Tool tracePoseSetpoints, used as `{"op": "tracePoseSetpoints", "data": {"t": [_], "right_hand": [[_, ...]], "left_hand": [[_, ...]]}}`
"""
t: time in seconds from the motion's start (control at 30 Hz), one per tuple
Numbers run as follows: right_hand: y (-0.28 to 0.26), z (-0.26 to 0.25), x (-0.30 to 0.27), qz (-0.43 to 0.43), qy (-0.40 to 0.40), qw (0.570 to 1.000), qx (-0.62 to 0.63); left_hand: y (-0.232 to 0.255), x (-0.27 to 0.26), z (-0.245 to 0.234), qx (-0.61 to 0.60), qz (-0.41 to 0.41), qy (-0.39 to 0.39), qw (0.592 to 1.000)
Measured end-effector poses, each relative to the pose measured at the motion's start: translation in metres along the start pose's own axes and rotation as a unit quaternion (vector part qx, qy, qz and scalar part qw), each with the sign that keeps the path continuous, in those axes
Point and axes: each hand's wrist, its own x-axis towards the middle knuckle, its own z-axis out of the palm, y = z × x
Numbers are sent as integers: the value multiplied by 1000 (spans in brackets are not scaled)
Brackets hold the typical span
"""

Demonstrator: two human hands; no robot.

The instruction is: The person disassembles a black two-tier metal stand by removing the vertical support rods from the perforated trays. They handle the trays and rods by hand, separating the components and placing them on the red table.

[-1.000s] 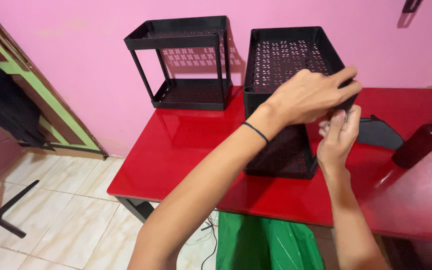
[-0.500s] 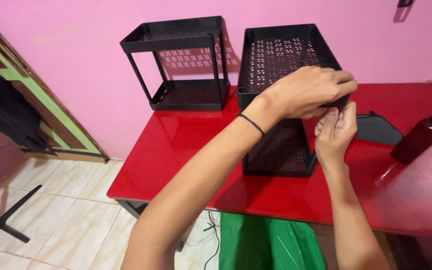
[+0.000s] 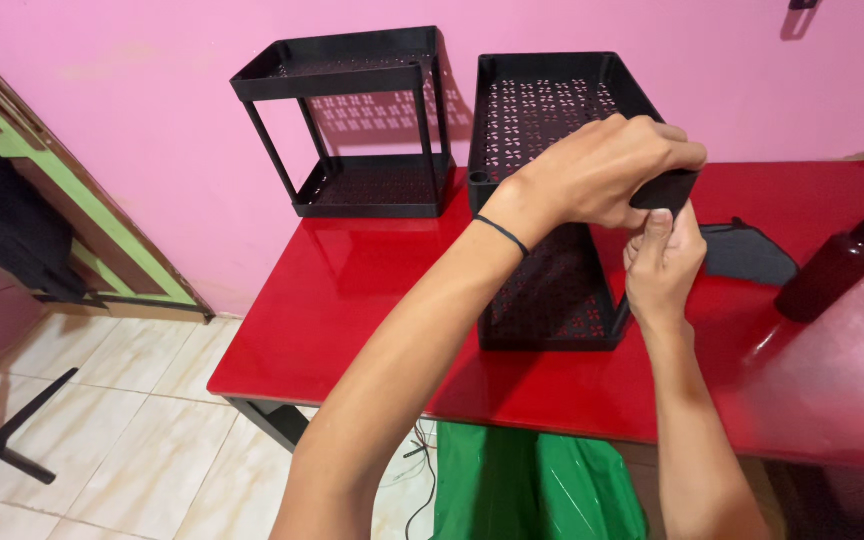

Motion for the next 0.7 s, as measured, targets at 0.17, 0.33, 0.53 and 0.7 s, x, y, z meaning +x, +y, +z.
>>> {"op": "tracePoseSetpoints", "data": {"t": [0.17,0.33,0.53,0.7], "right_hand": [[9,-4,-1,14,9,1000,-7],[13,-12,2,36,58,997,34],[12,-4,-4,40,73,996,-34],[7,0,-4,47,42,998,-10]], "left_hand": [[0,2,0,-14,-1,-4,1000],[6,11,-30,-6,35,39,999],[10,13,-9,70,-15,0,997],[2,-3,-3,63,-43,13,997]]}}
